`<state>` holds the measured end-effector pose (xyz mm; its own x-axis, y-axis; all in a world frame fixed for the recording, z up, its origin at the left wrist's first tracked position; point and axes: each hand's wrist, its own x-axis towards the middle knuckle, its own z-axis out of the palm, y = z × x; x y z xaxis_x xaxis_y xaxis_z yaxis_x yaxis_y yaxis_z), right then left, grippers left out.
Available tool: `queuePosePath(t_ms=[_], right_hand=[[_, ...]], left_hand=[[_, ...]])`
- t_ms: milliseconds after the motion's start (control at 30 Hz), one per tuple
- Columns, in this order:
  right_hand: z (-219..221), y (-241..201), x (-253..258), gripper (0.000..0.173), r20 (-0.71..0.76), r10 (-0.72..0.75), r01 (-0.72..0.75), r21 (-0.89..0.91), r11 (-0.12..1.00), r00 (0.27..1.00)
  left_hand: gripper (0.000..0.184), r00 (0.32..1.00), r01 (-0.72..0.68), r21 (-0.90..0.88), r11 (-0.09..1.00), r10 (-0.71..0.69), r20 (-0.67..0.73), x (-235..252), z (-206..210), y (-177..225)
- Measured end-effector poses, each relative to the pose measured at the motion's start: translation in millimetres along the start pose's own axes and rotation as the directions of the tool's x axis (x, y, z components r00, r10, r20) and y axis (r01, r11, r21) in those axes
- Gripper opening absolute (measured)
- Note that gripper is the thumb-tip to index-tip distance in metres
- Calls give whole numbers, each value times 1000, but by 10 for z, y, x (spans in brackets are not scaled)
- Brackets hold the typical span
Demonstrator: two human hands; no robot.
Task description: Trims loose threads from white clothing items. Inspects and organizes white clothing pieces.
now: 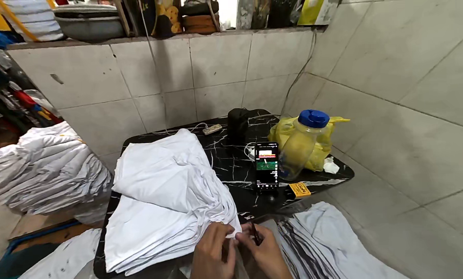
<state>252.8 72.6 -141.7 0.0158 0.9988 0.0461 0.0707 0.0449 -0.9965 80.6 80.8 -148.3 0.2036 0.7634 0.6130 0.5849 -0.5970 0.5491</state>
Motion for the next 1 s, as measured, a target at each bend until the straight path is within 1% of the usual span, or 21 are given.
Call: queuePosePath(t_ms=[67,100,167,267,367,433,500,600,667,767,833,900,1000], right_hand=[[-28,18,-54,8,-20,-57,56,-48,997,998],[-38,38,-76,8,-15,-93,91,-82,992,996],[-39,69,-99,10,2,-138,136,-141,981,990],[-23,106,-87,12,-34,-146,136,-205,969,989],[-1,114,-72,20,-87,-137,115,-223,968,987],[18,77,-81,16,-78,-98,81,-187,979,992],[44,33,-119,13,-37,-56,47,-204,978,998],[93,-1,-200,14,69,-31,50,-304,951,997],[133,7,-273,15,96,-38,68,-335,940,995],[198,8,-365,18,90,-52,81,-357,931,995],[205,-10,-397,16,101,-57,91,-374,923,993],[184,-28,-409,15,99,-77,109,-378,919,992],[108,-30,-406,15,61,-113,127,-367,922,992]], left_hand=[[24,995,-73,69,995,67,77,-8,14,-17],[25,993,-96,120,988,87,79,-18,44,-22],[20,994,-105,193,976,104,14,-37,125,-25],[17,989,-83,231,969,108,-99,-42,235,-13],[16,987,-77,225,971,105,-118,-41,262,-1],[15,989,-92,191,977,112,-99,-64,253,-21],[16,992,-93,124,988,102,-71,-135,220,-72],[17,995,-71,66,995,75,-62,-253,143,-133],[16,996,-58,68,996,62,-61,-315,93,-116],[14,998,-42,72,996,46,-48,-348,42,-45],[11,998,-33,84,996,37,-45,-342,37,19],[12,997,-49,104,993,55,-57,-319,53,42],[16,990,-112,119,986,121,-71,-283,94,54]])
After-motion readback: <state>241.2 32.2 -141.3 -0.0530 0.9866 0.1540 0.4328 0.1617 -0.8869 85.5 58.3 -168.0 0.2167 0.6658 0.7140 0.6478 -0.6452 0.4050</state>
